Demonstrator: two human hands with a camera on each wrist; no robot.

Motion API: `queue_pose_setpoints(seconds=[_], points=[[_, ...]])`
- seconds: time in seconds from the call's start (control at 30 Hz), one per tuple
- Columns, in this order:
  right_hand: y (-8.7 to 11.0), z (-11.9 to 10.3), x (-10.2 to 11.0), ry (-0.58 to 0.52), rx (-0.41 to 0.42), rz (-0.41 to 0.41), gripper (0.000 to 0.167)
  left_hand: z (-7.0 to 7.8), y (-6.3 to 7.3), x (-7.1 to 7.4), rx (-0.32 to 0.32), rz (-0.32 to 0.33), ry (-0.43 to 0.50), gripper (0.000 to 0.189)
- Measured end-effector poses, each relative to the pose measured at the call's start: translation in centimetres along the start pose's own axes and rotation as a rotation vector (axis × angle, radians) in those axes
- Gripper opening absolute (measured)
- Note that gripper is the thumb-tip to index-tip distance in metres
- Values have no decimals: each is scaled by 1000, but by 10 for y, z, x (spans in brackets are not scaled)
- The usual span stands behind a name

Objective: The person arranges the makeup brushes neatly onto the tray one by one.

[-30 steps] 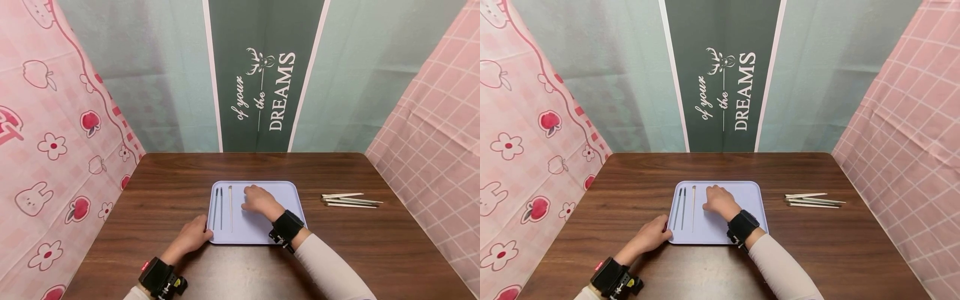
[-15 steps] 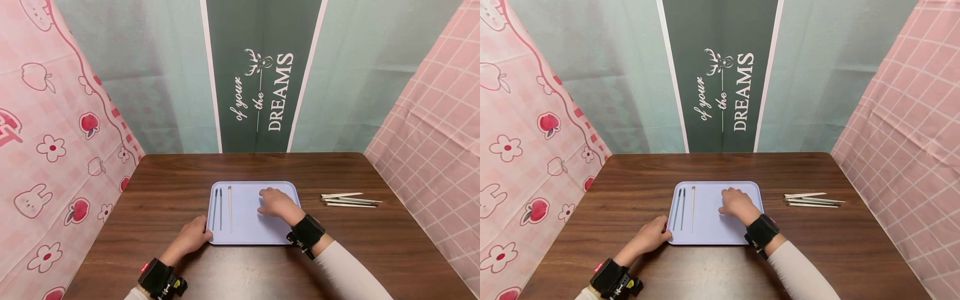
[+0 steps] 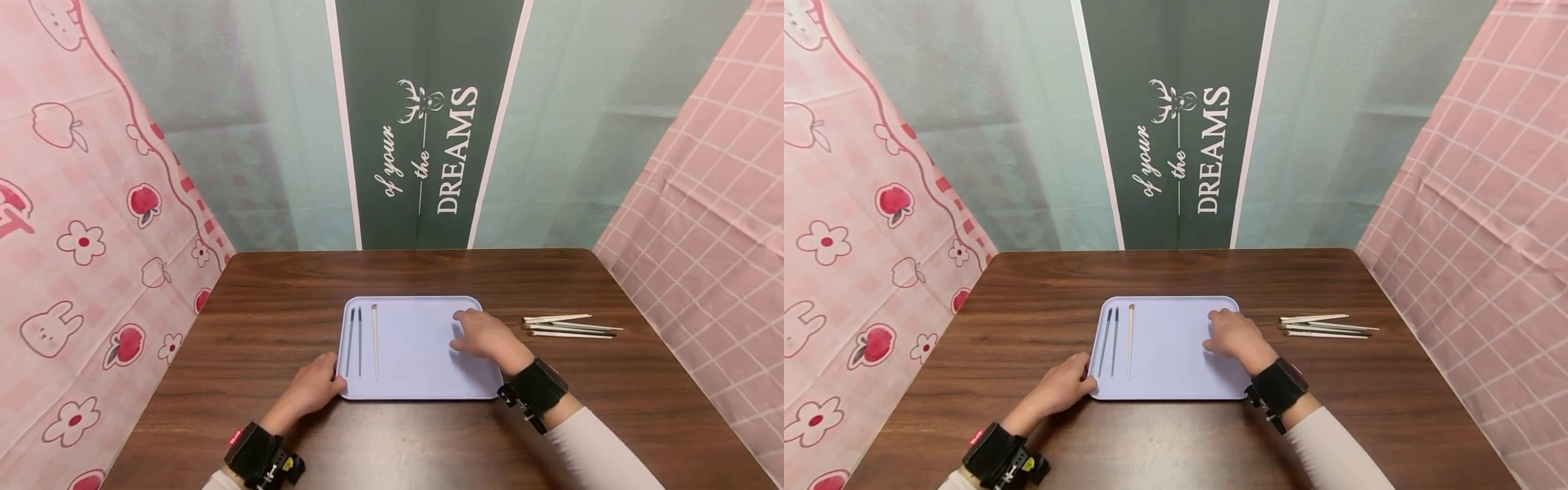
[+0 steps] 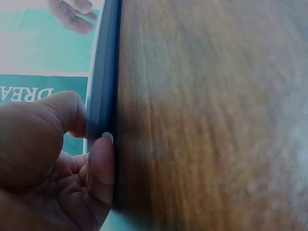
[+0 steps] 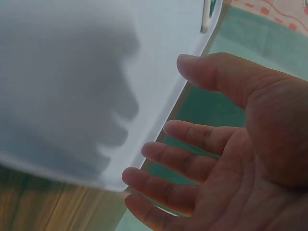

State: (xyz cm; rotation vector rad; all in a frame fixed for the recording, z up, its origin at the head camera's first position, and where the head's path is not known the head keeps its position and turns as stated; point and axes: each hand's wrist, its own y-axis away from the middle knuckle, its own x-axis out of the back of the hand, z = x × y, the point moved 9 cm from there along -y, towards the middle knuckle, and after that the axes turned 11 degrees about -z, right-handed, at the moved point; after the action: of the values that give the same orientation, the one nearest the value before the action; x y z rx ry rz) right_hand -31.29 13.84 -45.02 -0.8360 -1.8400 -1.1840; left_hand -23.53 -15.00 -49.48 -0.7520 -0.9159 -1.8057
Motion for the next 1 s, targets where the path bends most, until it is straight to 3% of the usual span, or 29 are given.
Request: queue_pose_setpoints(seconds=[0.63, 1.0], points=[[26, 62, 3, -60, -79, 21, 61, -2, 0, 0, 5, -5, 8, 17], [39, 87, 7, -53, -65, 34, 61, -1, 0, 0, -12, 7, -16, 17]])
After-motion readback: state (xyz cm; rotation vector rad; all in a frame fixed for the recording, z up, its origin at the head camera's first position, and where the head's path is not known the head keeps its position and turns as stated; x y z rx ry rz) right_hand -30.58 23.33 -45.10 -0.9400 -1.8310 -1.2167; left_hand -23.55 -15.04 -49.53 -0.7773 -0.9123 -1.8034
